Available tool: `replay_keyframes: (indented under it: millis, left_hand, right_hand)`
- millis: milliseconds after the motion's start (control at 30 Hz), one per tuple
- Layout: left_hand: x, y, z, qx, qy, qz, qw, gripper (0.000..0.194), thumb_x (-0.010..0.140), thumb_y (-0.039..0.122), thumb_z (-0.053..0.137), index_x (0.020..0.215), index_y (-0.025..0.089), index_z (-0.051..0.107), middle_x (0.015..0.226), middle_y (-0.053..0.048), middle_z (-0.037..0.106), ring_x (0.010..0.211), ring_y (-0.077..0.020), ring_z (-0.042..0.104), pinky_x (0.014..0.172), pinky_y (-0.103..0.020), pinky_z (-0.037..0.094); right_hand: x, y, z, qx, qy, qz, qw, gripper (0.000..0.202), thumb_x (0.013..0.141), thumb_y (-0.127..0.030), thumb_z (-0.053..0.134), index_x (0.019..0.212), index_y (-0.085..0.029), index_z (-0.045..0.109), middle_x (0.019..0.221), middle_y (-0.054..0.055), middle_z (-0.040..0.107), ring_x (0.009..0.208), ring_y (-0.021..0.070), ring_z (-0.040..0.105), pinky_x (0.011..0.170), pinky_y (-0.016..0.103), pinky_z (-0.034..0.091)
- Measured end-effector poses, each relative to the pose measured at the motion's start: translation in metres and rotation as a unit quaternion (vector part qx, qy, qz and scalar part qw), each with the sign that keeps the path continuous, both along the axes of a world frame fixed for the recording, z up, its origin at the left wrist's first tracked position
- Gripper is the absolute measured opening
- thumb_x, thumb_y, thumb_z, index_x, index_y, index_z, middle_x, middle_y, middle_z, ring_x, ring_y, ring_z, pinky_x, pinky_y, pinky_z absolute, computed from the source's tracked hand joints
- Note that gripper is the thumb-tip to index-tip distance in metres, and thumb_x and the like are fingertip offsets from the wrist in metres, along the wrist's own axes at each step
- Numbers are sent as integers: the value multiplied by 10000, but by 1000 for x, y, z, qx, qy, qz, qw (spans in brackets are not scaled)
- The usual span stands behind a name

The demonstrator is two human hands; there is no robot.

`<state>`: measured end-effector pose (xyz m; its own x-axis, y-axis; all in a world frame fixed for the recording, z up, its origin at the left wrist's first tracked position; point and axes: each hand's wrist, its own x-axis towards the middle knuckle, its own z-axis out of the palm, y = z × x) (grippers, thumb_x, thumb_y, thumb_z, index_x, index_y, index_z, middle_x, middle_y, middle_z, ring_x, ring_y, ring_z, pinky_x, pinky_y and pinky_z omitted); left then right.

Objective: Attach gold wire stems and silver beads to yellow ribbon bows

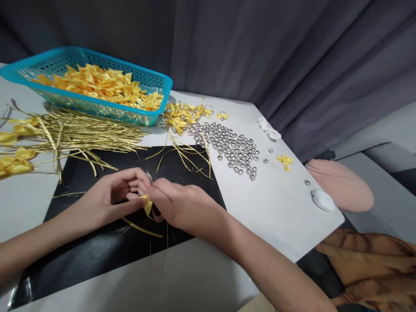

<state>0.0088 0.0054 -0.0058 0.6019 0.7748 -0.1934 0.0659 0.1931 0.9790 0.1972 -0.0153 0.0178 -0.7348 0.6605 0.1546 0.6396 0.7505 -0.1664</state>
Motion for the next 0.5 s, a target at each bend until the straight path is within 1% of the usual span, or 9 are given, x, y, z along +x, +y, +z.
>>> replay_keyframes:
  millis: [100,167,233,333,400,500]
  left_hand:
    - [1,2,0,-7,7,6,1000,209,704,213,634,841,174,482,728,1,607,649,-156,648,551,-229,439]
    - [1,2,0,-9,13,13,1000,218,685,204,647,827,171,485,713,7,611,620,-138,637,526,-209,427]
    - [1,3,0,-7,13,22,1000,216,673,191,656,812,167,492,683,23,605,583,-107,609,512,-187,420]
    - [1,2,2,-6,5,34,999,210,670,179,667,798,165,502,648,41,593,553,-75,568,511,-165,418]
    - [0,2,2,-11,-6,33,999,200,686,183,668,807,165,510,660,37,600,578,-75,572,535,-165,430]
    - [0,2,2,-16,-16,24,999,206,689,177,682,813,169,518,690,31,610,604,-81,589,547,-165,440]
  right_hand:
    - [-3,-1,-8,43,7,-21,999,197,948,-181,365,969,-140,556,899,50,626,715,105,589,474,205,387]
    - [-5,-2,-11,46,14,-44,998,205,948,-181,353,970,-144,553,913,57,628,731,108,595,499,209,396]
    - [-6,-4,-12,39,20,-56,997,220,949,-178,342,934,-144,559,894,59,627,706,106,587,519,213,402]
    - [-5,-5,-9,46,18,-18,999,231,948,-171,352,876,-136,569,808,44,614,630,101,549,498,218,383]
    - [-4,-5,-7,53,12,5,999,250,952,-159,340,849,-137,566,768,35,604,584,93,518,461,220,349]
    - [-4,-5,-5,12,14,-5,1000,271,959,-149,321,807,-151,545,751,19,591,572,75,513,457,202,337]
